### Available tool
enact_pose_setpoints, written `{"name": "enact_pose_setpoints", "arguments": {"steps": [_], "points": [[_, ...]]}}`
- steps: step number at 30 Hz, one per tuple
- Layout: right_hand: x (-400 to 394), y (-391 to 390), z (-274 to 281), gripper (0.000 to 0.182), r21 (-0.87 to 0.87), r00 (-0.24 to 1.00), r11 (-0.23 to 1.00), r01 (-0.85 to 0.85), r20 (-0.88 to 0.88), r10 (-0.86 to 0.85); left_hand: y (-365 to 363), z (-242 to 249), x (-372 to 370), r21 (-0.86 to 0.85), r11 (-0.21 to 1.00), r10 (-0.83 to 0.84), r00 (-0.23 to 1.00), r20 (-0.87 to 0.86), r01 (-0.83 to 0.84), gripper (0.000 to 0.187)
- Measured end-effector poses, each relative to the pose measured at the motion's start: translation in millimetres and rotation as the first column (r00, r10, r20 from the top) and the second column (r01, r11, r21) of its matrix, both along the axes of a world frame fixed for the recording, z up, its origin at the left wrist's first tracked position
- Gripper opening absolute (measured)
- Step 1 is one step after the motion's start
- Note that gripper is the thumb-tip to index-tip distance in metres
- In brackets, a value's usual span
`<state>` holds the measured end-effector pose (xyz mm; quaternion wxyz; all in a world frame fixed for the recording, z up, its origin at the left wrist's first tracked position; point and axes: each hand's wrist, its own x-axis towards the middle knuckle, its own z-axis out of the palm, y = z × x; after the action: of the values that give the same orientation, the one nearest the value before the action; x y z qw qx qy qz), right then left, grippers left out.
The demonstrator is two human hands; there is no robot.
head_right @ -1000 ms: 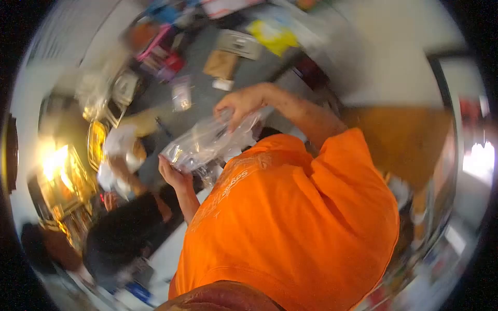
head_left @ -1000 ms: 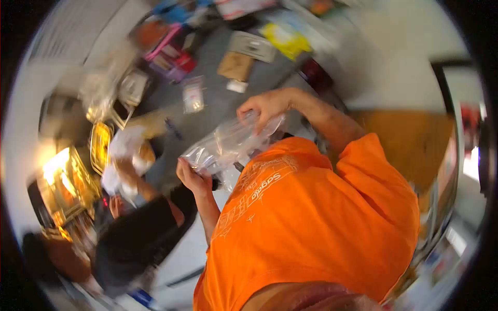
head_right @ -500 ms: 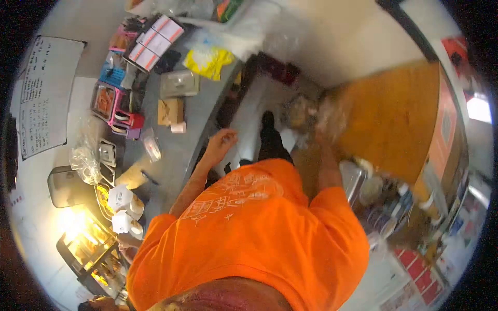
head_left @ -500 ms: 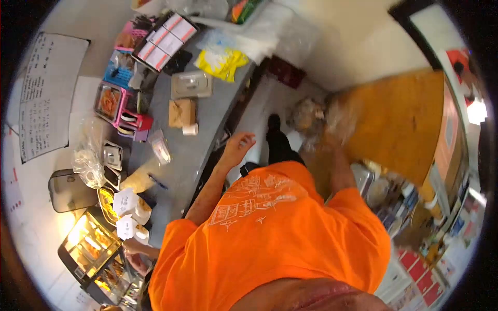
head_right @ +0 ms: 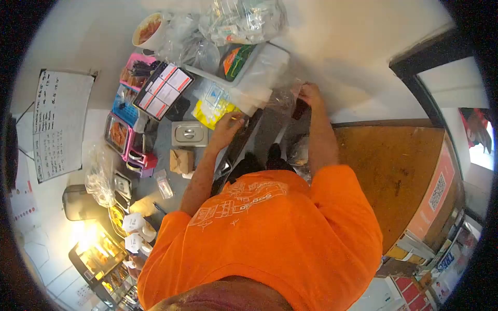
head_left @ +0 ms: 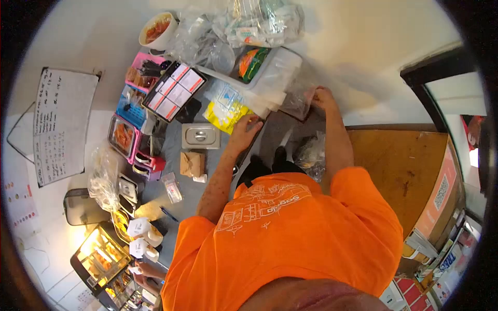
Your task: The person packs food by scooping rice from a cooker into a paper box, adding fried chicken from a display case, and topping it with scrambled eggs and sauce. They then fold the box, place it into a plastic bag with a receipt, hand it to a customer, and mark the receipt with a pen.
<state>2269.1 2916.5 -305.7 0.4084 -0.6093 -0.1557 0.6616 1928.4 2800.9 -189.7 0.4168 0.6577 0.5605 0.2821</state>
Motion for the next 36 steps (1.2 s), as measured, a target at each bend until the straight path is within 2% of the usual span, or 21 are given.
{"name": "enact_pose_setpoints", "arguments": {"steps": [6,7,8,9,13,15,16,18,19,21,22,24,25,27,28,31,32,33,34,35,36], "points": [[-74.7,25.0,31.0,0.025,0.030,0.998,0.998,-0.046,-0.043,0.048,36.8,-23.3,-9.5,-0.033,0.992,-0.123,0.991,0.053,0.125,0.030],[-83.4,29.5,9.0,0.025,0.023,0.999,0.999,-0.040,-0.029,0.040,44.2,-24.1,-4.8,-0.038,0.991,-0.129,0.989,0.068,0.132,0.030],[-89.9,35.5,-35.5,0.028,0.278,0.900,0.955,-0.104,0.436,-0.029,53.6,-25.3,3.4,0.057,0.984,-0.170,0.985,-0.012,0.171,0.031],[-92.8,43.6,-60.0,0.032,0.453,0.606,0.845,-0.284,0.768,-0.208,64.2,-27.3,12.4,0.152,0.966,-0.197,0.976,-0.095,0.210,0.033],[-102.0,44.3,-11.0,0.031,0.315,0.656,0.925,-0.214,0.748,-0.103,103.8,-35.6,51.7,0.283,0.905,-0.277,0.944,-0.178,0.319,0.039],[-94.8,44.1,-17.0,0.027,0.244,0.461,0.878,-0.412,0.887,-0.030,116.4,-45.3,65.3,0.275,0.903,-0.265,0.932,-0.249,0.330,0.048],[-96.1,41.2,-11.4,0.027,0.239,0.449,0.875,-0.420,0.893,-0.029,121.4,-50.7,70.8,0.280,0.904,-0.260,0.936,-0.236,0.322,0.048],[-99.9,32.9,-8.0,0.022,0.381,0.207,0.748,-0.544,0.924,-0.321,129.6,-59.5,78.4,0.210,0.937,-0.224,0.942,-0.249,0.279,0.058],[-98.0,38.1,-8.7,0.022,0.374,0.203,0.744,-0.554,0.927,-0.315,133.4,-63.2,80.8,0.208,0.941,-0.216,0.946,-0.241,0.268,0.058],[-93.3,42.7,-14.8,0.009,0.316,-0.004,0.659,-0.682,0.900,-0.436,135.9,-71.2,84.7,0.295,0.912,-0.211,0.944,-0.254,0.283,0.065],[-85.1,48.8,-37.5,0.009,0.306,0.000,0.653,-0.692,0.905,-0.424,137.9,-74.8,87.2,0.285,0.920,-0.201,0.947,-0.249,0.270,0.065],[-64.2,58.4,-93.3,0.005,0.662,0.597,0.632,-0.402,0.713,-0.367,140.8,-79.5,92.6,0.276,0.928,-0.193,0.957,-0.218,0.250,0.075],[-62.4,56.9,-67.8,0.005,0.660,0.600,0.631,-0.407,0.714,-0.360,141.0,-74.0,94.2,0.273,0.931,-0.187,0.958,-0.217,0.243,0.075],[-61.1,51.9,29.7,0.007,0.576,0.641,0.554,-0.601,0.761,-0.096,142.7,-54.6,98.8,0.114,0.961,-0.200,0.918,-0.341,0.252,0.086],[-56.4,44.6,46.3,0.007,0.572,0.639,0.553,-0.606,0.764,-0.090,139.9,-60.0,101.8,0.111,0.963,-0.197,0.921,-0.337,0.246,0.086],[-36.6,32.6,96.5,0.013,0.673,0.706,0.709,-0.211,0.606,-0.365,146.6,-82.8,108.9,0.142,0.980,-0.086,0.940,-0.332,0.140,0.092],[-30.7,27.8,117.9,0.016,0.651,0.710,0.759,-0.018,0.543,-0.449,149.6,-86.0,106.4,0.057,0.981,-0.153,0.922,-0.356,0.185,0.090],[-29.2,22.3,143.5,0.016,0.658,0.709,0.752,-0.025,0.542,-0.450,150.3,-85.4,107.7,-0.028,0.973,-0.222,0.900,-0.375,0.228,0.088],[-27.7,13.2,170.7,0.018,0.709,0.815,0.696,0.113,0.334,-0.473,142.2,-54.8,109.4,-0.031,0.974,-0.209,0.847,-0.489,0.223,0.076],[-25.1,6.7,195.8,0.020,0.727,0.874,0.636,0.259,0.104,-0.475,140.4,-39.3,112.0,-0.017,0.975,-0.201,0.850,-0.487,0.221,0.076],[-20.7,0.6,216.8,0.020,0.738,0.873,0.625,0.255,0.102,-0.476,139.7,-27.0,114.3,0.203,0.967,-0.119,0.979,-0.165,0.152,0.070]]}}
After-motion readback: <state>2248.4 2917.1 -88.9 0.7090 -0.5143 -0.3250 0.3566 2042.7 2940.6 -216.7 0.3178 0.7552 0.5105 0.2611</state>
